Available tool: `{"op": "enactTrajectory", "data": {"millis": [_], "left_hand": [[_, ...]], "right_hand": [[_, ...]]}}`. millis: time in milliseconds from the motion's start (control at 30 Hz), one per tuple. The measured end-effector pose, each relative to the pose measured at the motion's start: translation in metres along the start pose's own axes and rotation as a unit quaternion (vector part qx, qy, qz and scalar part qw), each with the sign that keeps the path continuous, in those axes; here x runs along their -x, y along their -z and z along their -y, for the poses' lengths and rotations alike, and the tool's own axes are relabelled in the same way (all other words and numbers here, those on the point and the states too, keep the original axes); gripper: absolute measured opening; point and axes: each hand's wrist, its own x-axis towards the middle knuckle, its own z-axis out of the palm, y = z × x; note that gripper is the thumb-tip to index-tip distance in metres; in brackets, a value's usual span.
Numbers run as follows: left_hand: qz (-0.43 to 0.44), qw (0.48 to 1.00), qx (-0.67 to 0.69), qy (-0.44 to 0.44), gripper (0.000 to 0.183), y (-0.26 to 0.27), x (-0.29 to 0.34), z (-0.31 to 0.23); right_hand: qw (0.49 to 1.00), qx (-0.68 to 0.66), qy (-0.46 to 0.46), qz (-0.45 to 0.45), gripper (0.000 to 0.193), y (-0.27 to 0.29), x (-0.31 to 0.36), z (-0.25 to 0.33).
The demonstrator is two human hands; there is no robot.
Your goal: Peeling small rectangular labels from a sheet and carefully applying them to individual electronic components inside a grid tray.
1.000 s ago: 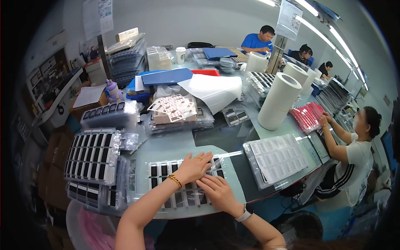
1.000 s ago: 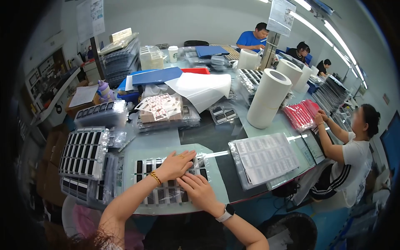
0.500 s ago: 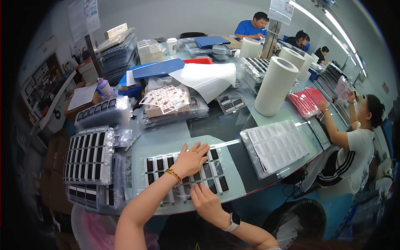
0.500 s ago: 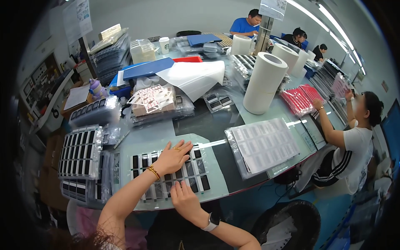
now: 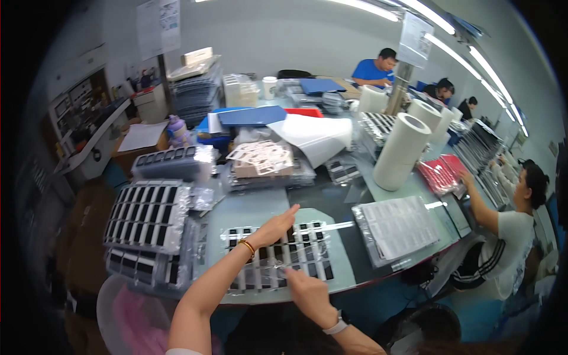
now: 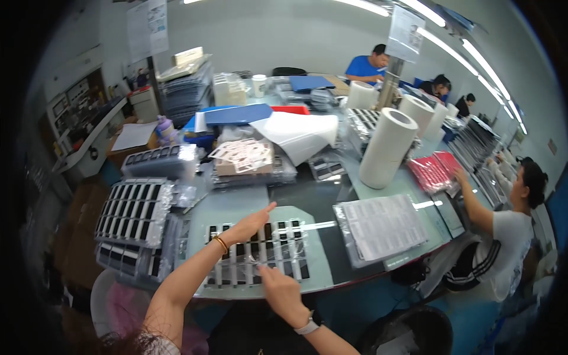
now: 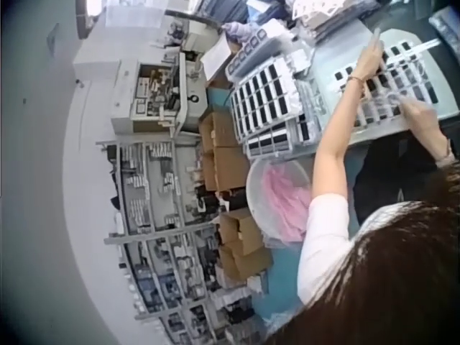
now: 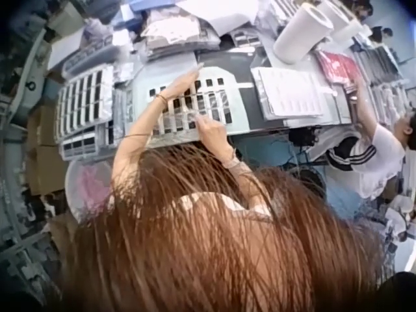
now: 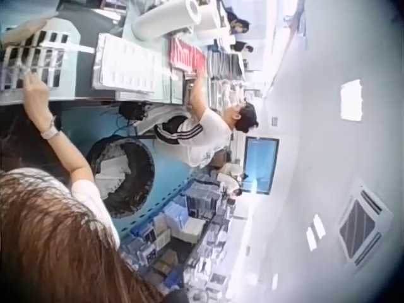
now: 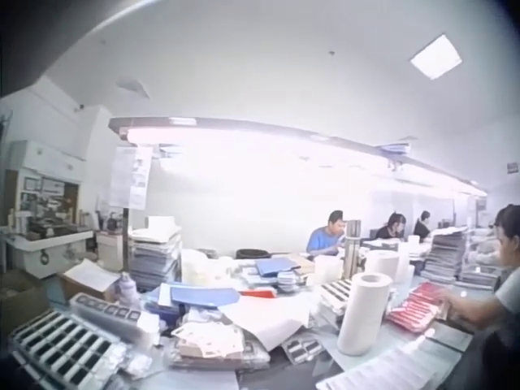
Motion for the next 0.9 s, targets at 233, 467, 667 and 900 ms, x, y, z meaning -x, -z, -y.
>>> {"op": "enactTrajectory", "data": {"millis": [233,467,667,900], "left_hand": [[-0.280,0.911,-0.242,0.180,0.046,0.056,0.119,0.064],[-0.277,0.876,-0.376,0.121,0.043,0.033,0.152,0.068],[-0.273,0.862,-0.406,0.136,0.046,0.031,0.150,0.054],[-0.258,0.841,-0.457,0.134,0.051,0.031,0.151,0.052]], "right_hand": [[0.995,0.027,0.087,-0.034,0.069,0.006,-0.032,0.011],[0.976,-0.162,0.112,0.091,0.034,-0.014,-0.025,0.035],[0.981,-0.155,0.083,0.077,0.023,-0.014,0.010,0.022],[0.947,-0.294,0.025,0.129,0.015,0.025,0.035,-0.025]]}}
